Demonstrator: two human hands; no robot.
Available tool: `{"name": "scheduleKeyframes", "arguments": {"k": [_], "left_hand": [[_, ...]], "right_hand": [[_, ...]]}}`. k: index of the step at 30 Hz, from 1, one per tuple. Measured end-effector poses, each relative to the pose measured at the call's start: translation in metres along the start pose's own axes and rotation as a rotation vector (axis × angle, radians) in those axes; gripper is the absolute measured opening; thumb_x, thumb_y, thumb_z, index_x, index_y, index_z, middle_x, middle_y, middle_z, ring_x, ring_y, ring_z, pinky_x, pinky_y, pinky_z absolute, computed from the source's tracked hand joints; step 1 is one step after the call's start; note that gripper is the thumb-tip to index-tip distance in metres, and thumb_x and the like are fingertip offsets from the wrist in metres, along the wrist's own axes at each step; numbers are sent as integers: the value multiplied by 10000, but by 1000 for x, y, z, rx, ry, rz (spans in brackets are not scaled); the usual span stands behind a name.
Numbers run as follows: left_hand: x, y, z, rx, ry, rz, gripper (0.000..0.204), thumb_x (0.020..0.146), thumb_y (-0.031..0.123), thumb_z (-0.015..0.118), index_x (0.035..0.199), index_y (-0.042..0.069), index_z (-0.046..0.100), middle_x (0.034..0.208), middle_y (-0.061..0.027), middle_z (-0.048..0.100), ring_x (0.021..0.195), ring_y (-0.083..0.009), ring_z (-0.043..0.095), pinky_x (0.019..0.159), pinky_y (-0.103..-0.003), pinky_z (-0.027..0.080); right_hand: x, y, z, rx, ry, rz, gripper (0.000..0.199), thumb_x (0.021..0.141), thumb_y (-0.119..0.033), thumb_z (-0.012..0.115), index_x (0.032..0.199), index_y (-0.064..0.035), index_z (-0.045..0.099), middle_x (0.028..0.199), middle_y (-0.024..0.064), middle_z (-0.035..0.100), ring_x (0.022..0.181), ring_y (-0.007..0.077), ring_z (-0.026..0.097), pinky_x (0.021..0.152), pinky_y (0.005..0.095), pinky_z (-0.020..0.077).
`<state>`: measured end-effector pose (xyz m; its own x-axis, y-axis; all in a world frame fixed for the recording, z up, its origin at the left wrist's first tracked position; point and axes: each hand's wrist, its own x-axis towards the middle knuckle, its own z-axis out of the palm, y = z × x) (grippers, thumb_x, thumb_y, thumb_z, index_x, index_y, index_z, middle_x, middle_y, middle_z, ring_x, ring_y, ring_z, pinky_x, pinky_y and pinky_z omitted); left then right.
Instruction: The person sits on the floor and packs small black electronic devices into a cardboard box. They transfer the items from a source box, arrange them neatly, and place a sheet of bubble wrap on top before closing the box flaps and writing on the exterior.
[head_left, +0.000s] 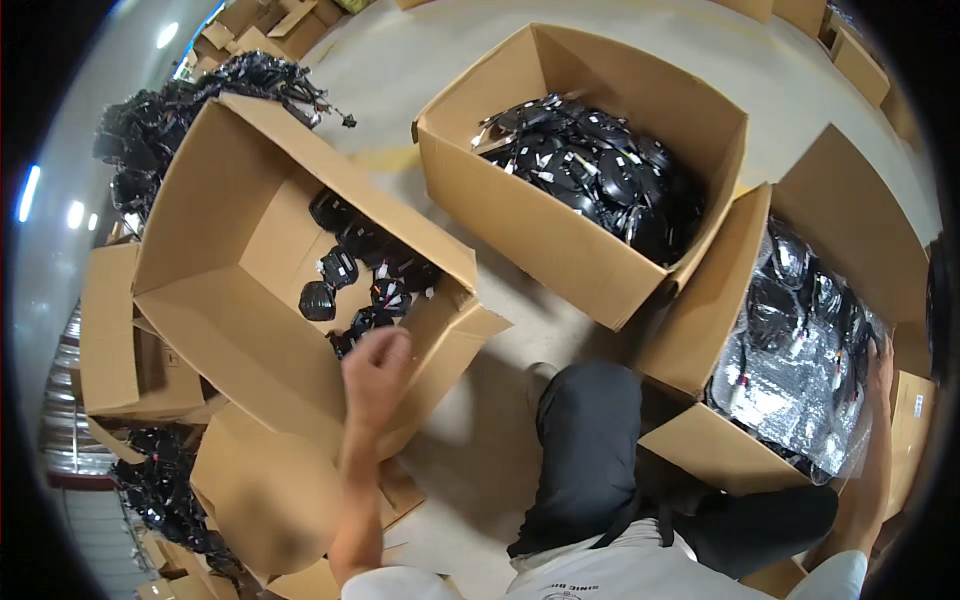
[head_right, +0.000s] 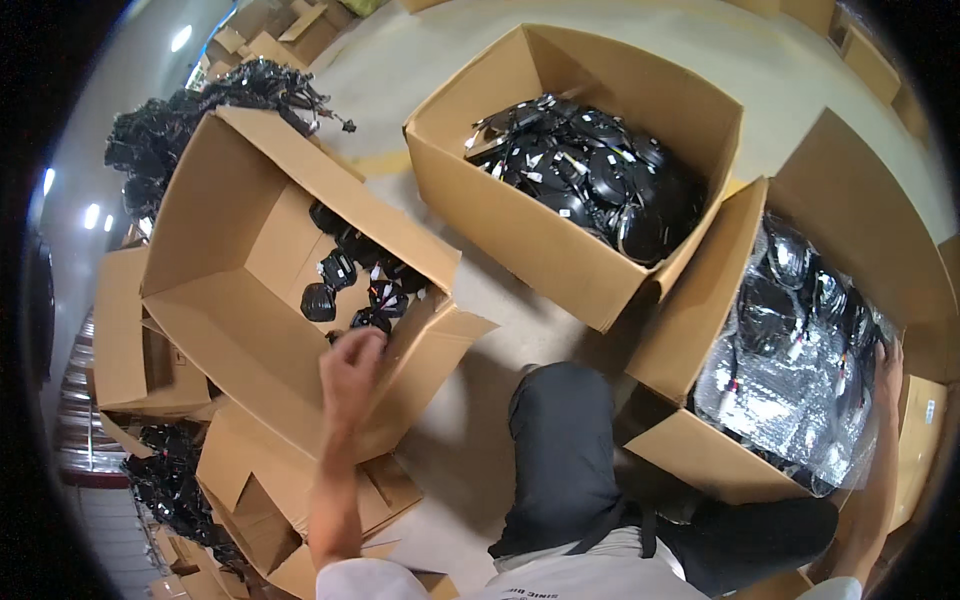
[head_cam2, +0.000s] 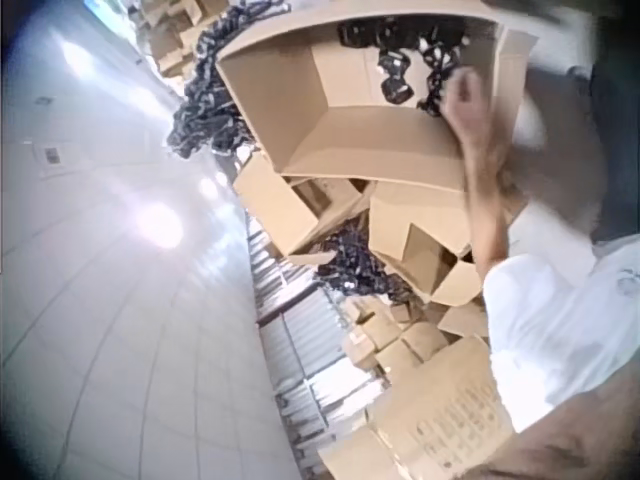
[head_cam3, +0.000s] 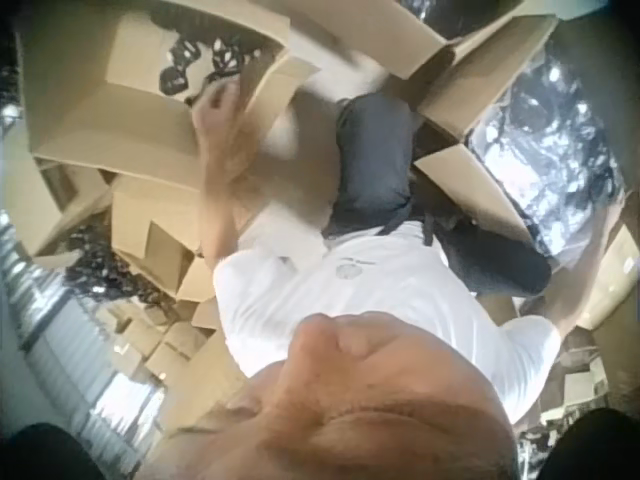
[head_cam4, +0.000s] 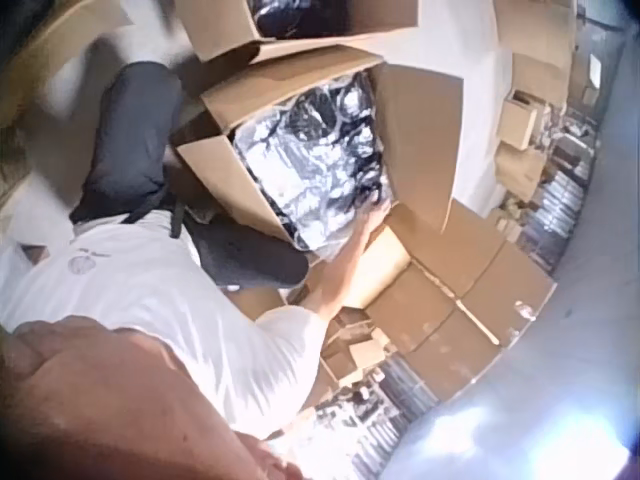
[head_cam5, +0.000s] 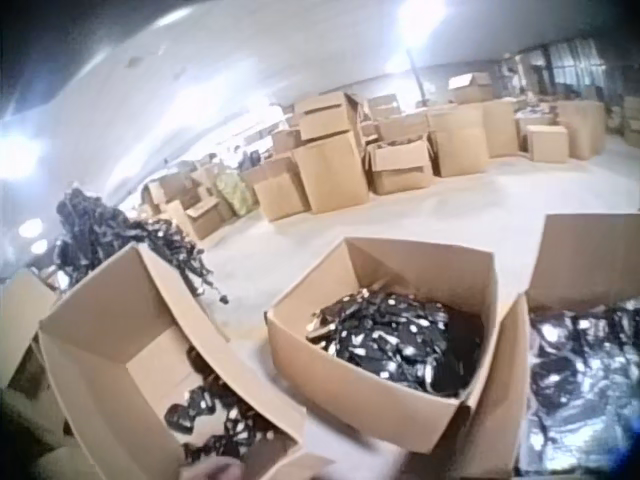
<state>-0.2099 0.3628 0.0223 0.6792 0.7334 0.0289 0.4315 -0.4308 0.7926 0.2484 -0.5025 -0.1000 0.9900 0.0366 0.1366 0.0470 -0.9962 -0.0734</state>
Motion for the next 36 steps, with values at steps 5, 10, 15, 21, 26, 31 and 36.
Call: {"name": "scheduleKeyframes", "arguments": {"k": [5,10,15,21,26,31,36], "left_hand": [[114,-241,-83,362,8,-232,232,919,141,705,1066,-35,736,884,-112,752,823,-191,691,767,-344,553],[154,-375,-98,439,-50,-139,479,784,266,813,1157,-20,720,1022,-180,760,930,-273,729,866,-407,571],[153,-428,-71,521,-44,-204,609,683,273,861,1196,-20,715,1077,-201,759,997,-306,735,925,-427,571],[130,-459,-91,418,113,-328,543,664,154,836,1162,-30,721,1042,-151,762,931,-243,730,846,-374,584],[140,-352,-121,-117,57,-546,510,743,63,788,1238,-9,684,1073,-107,739,936,-207,697,848,-352,563],[144,-160,-127,-464,5,-237,557,810,-2,768,1345,-7,614,1147,-87,703,989,-179,668,893,-335,549],[58,63,-72,-401,120,61,643,863,-64,670,1465,-79,445,1324,-204,594,1147,-264,627,1025,-377,510]], "right_hand": [[-28,-29,-25,37,35,76,494,1028,-284,589,1415,20,544,1473,232,537,1380,371,504,1155,425,396],[-85,-47,-57,66,-20,168,476,1011,-238,608,1409,17,551,1459,221,553,1366,366,518,1139,423,411],[-108,-70,-97,40,-64,211,463,993,-191,628,1403,14,557,1445,209,569,1352,360,532,1123,421,426],[-93,-95,-103,96,-96,185,455,972,-136,651,1395,10,565,1428,196,588,1334,354,549,1104,420,444],[-96,-143,-119,263,-5,82,455,955,-89,671,1389,7,572,1414,185,605,1320,349,563,1087,418,459],[-141,-420,-172,392,87,-470,531,795,103,732,1305,-6,635,1339,138,667,1224,322,630,1018,393,506],[-219,-603,-174,793,357,-1369,356,930,-153,579,1242,9,634,1361,172,615,1329,342,531,1107,508,429]]}}
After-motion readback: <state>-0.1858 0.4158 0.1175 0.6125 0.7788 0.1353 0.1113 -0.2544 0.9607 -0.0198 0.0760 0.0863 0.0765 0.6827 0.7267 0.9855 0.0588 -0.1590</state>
